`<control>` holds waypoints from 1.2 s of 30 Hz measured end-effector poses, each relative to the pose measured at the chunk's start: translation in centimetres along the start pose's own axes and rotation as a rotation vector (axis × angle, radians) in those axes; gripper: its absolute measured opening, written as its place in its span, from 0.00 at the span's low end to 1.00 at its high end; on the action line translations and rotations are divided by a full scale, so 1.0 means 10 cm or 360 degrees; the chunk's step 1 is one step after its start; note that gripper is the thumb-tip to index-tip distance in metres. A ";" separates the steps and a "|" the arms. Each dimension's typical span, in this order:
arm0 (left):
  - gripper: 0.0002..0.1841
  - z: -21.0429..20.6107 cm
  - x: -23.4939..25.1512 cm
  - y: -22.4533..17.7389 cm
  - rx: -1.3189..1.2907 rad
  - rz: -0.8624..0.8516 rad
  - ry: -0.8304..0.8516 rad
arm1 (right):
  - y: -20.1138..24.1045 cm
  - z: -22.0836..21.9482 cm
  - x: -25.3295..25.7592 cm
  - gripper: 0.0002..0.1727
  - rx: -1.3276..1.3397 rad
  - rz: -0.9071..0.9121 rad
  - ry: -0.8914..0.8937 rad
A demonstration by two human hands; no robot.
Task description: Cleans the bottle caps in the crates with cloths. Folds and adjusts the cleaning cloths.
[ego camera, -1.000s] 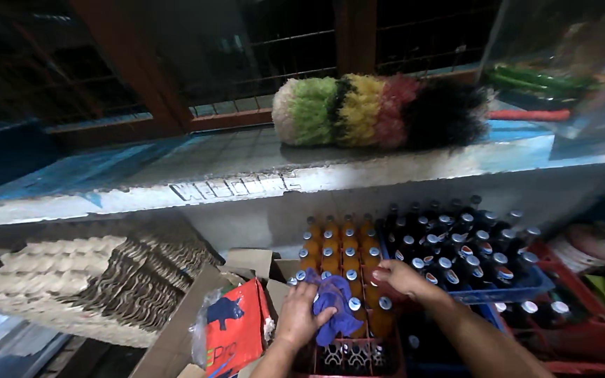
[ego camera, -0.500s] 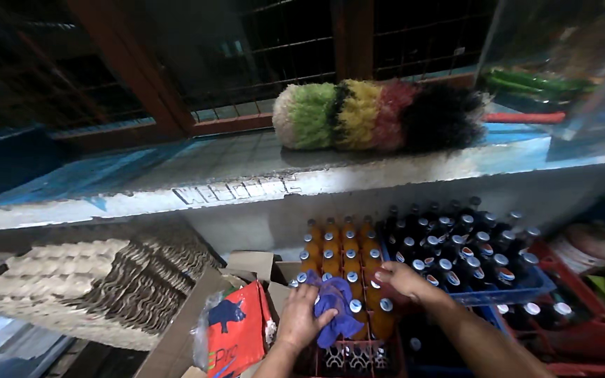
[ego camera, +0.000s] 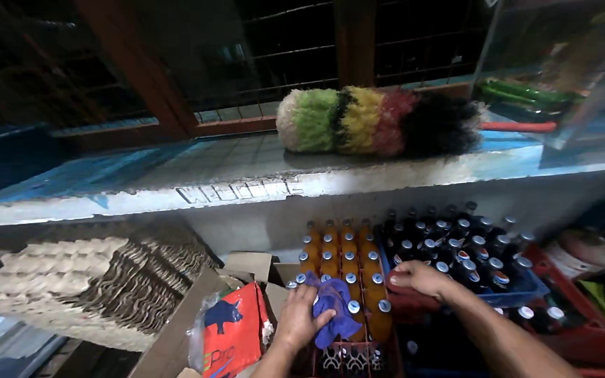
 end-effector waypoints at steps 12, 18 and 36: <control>0.36 0.02 0.00 -0.02 -0.0011 0.0006 0.0019 | 0.34 -0.50 -0.05 0.22 -0.0222 0.0234 0.0222; 0.37 0.01 0.00 -0.02 -0.0029 0.0000 0.0016 | 0.28 -0.52 -0.07 0.19 0.0104 0.0230 0.0346; 0.30 0.01 0.00 -0.01 -0.0018 0.0030 0.0020 | 0.41 -0.15 -0.10 0.24 -0.0231 0.0068 -0.0022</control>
Point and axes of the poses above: each hand's wrist, its own x-axis towards the middle knuckle, its own z-axis out of the back of the hand, y = z × x, the point moved 7 cm from there along x, towards the middle knuckle, and after that the axes turned 14 degrees about -x, right-handed, at the moved point
